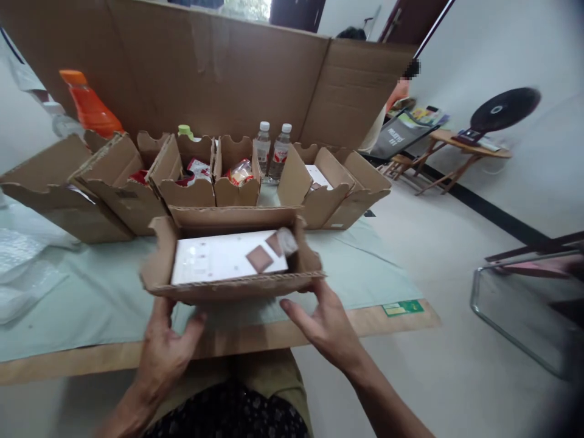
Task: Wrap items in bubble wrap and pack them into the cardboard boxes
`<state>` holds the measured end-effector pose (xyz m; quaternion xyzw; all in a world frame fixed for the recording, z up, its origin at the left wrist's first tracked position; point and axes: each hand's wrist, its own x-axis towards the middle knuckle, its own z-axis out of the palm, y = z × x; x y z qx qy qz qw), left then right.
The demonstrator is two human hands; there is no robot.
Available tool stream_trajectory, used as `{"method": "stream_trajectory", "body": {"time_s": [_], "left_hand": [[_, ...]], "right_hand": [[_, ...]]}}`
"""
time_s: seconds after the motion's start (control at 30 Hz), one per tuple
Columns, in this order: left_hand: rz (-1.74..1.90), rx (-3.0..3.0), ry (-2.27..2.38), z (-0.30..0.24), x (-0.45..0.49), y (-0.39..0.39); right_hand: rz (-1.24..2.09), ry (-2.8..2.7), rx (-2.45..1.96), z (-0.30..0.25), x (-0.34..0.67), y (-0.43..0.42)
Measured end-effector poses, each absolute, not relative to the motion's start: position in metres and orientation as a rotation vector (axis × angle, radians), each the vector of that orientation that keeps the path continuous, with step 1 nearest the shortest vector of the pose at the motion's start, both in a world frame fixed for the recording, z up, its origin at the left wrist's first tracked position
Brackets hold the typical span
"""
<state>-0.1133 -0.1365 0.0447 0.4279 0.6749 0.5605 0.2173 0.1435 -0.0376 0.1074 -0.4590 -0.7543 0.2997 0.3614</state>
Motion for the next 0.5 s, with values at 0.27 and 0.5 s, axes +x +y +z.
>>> {"method": "stream_trajectory", "body": {"time_s": [0.27,0.5], "left_hand": [[1.69,1.36,1.738,0.075,-0.091,-0.101],[1.61,1.186,1.901,0.043,-0.099,-0.149]], "right_hand": [[0.714,-1.734,-1.227,0.121,0.14,-0.026],[0.75,-1.789,-1.236,0.082,0.142,-0.084]]}}
